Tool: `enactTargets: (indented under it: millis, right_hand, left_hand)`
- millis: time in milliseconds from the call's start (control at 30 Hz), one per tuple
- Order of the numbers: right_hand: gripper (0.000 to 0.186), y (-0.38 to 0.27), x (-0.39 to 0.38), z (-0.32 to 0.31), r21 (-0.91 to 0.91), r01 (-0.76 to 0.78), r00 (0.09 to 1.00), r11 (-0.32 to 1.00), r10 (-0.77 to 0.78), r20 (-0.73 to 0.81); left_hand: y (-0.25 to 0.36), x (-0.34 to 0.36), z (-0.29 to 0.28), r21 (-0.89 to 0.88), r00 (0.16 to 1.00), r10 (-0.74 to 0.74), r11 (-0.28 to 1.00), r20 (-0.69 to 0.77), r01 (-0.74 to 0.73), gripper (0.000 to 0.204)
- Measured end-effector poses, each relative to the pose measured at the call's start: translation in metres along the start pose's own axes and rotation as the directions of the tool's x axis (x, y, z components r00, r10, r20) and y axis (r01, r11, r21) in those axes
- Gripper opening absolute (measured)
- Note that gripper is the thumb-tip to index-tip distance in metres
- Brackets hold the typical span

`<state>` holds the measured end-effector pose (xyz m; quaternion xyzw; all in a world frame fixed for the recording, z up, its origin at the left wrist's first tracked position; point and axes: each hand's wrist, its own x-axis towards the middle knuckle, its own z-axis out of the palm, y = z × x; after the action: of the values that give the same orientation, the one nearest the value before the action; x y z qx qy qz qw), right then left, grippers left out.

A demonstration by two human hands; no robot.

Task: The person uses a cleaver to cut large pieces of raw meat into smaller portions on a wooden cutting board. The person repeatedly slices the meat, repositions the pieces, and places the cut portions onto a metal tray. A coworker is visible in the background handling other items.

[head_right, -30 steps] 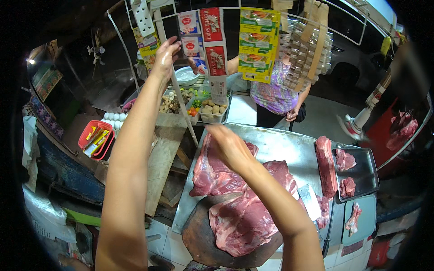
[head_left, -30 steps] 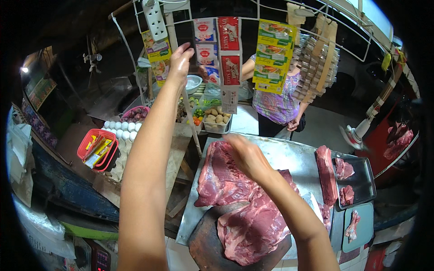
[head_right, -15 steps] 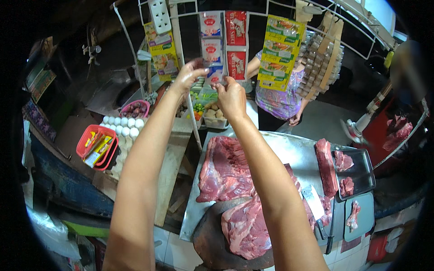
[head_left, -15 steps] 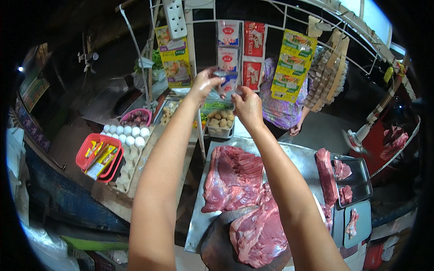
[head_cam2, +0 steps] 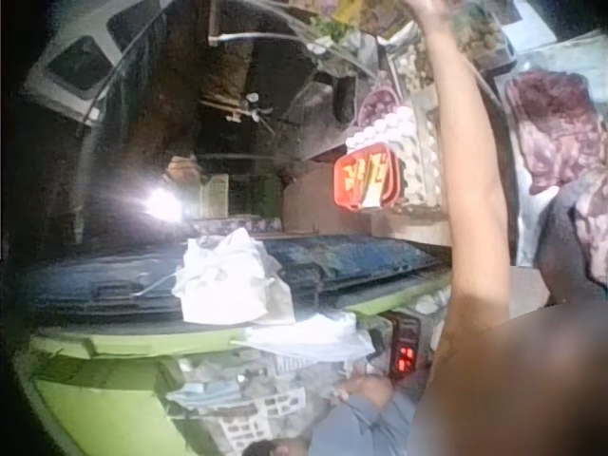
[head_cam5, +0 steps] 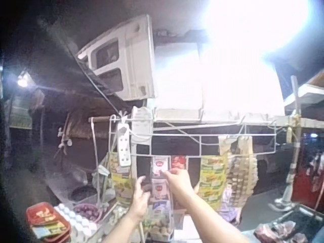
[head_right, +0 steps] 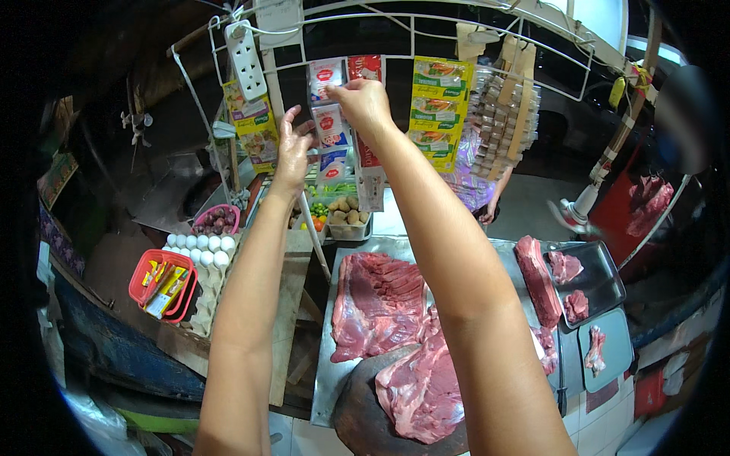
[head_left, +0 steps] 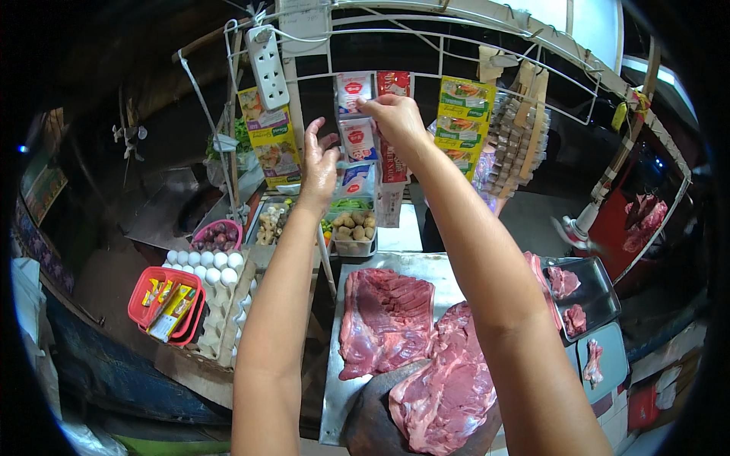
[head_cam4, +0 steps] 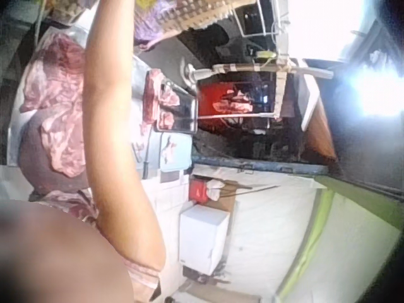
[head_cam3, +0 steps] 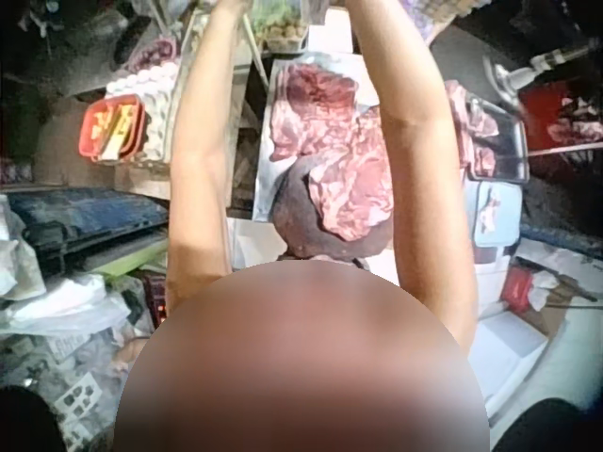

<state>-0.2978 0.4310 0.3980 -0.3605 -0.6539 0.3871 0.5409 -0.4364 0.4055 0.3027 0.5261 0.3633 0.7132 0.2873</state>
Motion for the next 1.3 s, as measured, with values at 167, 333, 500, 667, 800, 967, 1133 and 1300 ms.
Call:
enactTargets:
  millis: [167,333,500,667,800,967,1133,1300]
  right_hand:
    - [0.02,-0.039,0.02,-0.013,0.355,0.004,0.991,0.935,-0.052,0.125]
    - [0.017,-0.082,0.018,-0.035,0.493,0.153,0.934,0.856,-0.289,0.212]
    - [0.017,-0.047,-0.053,-0.043,0.25,-0.02,0.955,0.968,-0.056,0.29]
    - [0.029,0.028,-0.072,-0.028,0.119,-0.159,0.937,0.98,0.111,0.332]
    - [0.029,0.049,-0.05,-0.019,0.086,-0.043,0.983,0.995,0.027,0.18]
    - [0.015,0.046,-0.036,-0.012,0.194,0.042,0.989,0.98,-0.069,0.134]
    - [0.007,0.046,-0.033,-0.021,0.113,0.099,0.978,0.989,-0.118,0.175]
    - [0.011,0.048,-0.027,-0.036,0.19,0.038,0.971,0.981,-0.081,0.223]
  left_hand:
    - [0.008,0.02,0.0,0.037,0.965,0.236,0.972,-0.116,-0.233,0.038]
    - [0.036,0.041,-0.001,-0.023,0.999,-0.019,1.0,0.026,0.019,0.057]
    - [0.051,0.024,0.005,-0.486,0.944,-0.075,0.842,0.323,0.233,0.073]
    - [0.035,0.019,0.001,-0.36,0.909,-0.118,0.892,0.4,0.274,0.026]
    - [0.022,0.023,0.0,-0.444,0.932,-0.16,0.844,0.325,0.3,0.013]
    - [0.053,0.018,0.017,0.708,0.977,0.179,0.705,-0.113,-0.047,0.032]
    - [0.111,0.039,0.039,0.575,0.551,0.304,0.011,0.777,-0.818,0.045]
    - [0.133,0.066,0.041,0.614,0.536,0.381,-0.118,0.754,-0.78,0.026]
